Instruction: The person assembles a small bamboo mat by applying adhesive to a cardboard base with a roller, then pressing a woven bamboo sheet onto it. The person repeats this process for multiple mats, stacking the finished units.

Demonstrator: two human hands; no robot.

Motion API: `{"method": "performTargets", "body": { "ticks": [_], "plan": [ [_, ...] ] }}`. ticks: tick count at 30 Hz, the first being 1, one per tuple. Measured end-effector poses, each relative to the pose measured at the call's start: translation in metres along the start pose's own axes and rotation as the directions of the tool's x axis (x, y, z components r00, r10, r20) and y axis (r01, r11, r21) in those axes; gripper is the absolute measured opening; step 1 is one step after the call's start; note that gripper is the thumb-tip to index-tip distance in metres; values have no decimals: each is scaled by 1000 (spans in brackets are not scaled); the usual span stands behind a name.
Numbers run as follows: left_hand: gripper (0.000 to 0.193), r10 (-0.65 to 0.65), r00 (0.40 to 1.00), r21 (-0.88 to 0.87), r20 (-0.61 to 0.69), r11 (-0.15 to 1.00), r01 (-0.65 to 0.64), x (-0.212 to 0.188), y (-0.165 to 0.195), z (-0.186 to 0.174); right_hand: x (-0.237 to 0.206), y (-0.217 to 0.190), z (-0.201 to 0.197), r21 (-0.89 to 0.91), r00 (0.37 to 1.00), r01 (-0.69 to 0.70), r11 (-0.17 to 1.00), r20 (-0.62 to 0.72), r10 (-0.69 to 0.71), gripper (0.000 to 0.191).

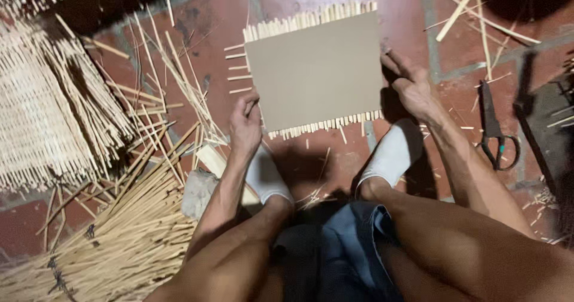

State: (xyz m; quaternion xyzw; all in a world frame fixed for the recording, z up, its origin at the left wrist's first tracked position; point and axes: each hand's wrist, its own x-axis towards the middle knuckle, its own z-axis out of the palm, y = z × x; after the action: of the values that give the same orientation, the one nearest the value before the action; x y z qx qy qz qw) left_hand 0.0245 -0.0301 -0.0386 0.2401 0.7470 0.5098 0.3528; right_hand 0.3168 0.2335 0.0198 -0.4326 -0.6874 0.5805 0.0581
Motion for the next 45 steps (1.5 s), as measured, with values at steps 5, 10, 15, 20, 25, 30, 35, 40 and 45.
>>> {"method": "performTargets", "body": {
  "ticks": [5, 10, 15, 20, 25, 30, 35, 40, 45],
  "plan": [
    [30, -154, 988, 61, -16, 986, 155, 3, 14, 3, 6, -6, -3, 125, 997, -56, 991, 66, 48, 87],
    [29, -9, 1000, -74, -11, 997, 8, 6, 9, 4, 11, 3, -8, 142, 996, -34, 989, 89, 21, 84],
    [35, -25, 1000, -20, -19, 1000, 24, 3, -14, 5, 13, 16, -13, 183, 994, -6, 983, 112, -14, 84],
    [36, 13, 996, 124, -86, 992, -2, 4, -23, 18, 13, 22, -17, 182, 993, -25, 983, 120, 3, 83],
    [43, 187, 976, 246, -113, 957, -155, -1, -3, 22, 16, 24, -21, 161, 994, -40, 986, 110, 23, 83],
    [46, 272, 959, 439, -77, 873, -213, -6, 18, 23, 17, 25, -26, 98, 994, -69, 993, 85, 61, 87],
    [49, 259, 962, 400, -84, 893, -206, -4, 17, 24, 17, 26, -24, 100, 996, -64, 993, 62, 58, 84],
    [51, 222, 973, 393, -59, 901, -182, -4, 10, 22, 15, 30, -14, 150, 998, 64, 987, 3, -65, 79],
    [53, 184, 983, 475, -24, 867, -151, -3, 11, 23, 12, 20, -1, -17, 992, -2, 1000, -126, 0, 71]
  ]
}}
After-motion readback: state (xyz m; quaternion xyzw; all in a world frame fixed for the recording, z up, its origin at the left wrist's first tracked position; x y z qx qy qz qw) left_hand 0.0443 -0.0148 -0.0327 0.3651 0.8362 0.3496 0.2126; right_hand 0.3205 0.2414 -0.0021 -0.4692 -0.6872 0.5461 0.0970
